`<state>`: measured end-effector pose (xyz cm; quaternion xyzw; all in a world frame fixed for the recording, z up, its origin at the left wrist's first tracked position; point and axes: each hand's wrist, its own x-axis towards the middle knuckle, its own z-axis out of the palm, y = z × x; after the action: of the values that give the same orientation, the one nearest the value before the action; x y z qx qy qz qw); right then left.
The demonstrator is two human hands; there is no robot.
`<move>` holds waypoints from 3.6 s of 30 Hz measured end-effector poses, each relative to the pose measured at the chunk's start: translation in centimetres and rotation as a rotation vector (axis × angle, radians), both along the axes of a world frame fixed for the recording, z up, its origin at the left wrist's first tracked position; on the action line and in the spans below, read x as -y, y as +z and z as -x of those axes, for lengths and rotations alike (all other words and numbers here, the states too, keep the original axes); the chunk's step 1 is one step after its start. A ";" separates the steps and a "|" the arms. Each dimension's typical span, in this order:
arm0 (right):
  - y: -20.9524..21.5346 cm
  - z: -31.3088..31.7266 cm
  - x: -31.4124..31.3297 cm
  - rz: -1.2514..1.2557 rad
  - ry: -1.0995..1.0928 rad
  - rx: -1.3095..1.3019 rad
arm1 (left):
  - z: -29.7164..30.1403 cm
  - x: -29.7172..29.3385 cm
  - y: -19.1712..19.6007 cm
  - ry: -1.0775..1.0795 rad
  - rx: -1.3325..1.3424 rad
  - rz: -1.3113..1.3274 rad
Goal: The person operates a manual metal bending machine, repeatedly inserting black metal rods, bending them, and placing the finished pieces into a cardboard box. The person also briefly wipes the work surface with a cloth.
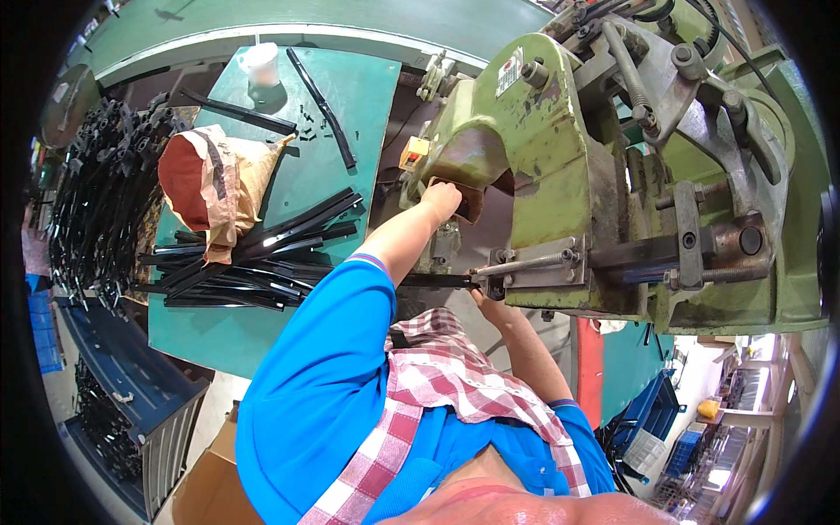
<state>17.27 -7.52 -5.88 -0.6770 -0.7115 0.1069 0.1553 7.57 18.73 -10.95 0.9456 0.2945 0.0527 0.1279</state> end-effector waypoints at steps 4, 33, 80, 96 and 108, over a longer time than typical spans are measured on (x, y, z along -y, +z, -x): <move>0.8 0.7 0.3 0.063 -0.049 0.090 | 1.1 0.8 1.6 0.084 0.023 0.165; 8.3 -0.8 5.2 0.053 0.058 0.055 | 6.3 14.2 10.3 -0.135 0.196 0.867; 6.5 1.1 3.8 0.001 0.027 0.156 | 9.9 19.8 14.6 -0.014 0.120 0.693; 7.5 2.1 2.7 -0.056 0.159 0.064 | 10.6 18.3 8.9 -0.045 0.192 0.789; 7.2 -0.3 1.9 -0.032 0.169 0.101 | 9.3 18.1 12.6 -0.038 0.146 0.697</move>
<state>17.54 -9.42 1.35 -0.6165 -0.7746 0.0739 0.1205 -1.77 0.64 1.66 0.8443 0.2672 0.0140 0.4643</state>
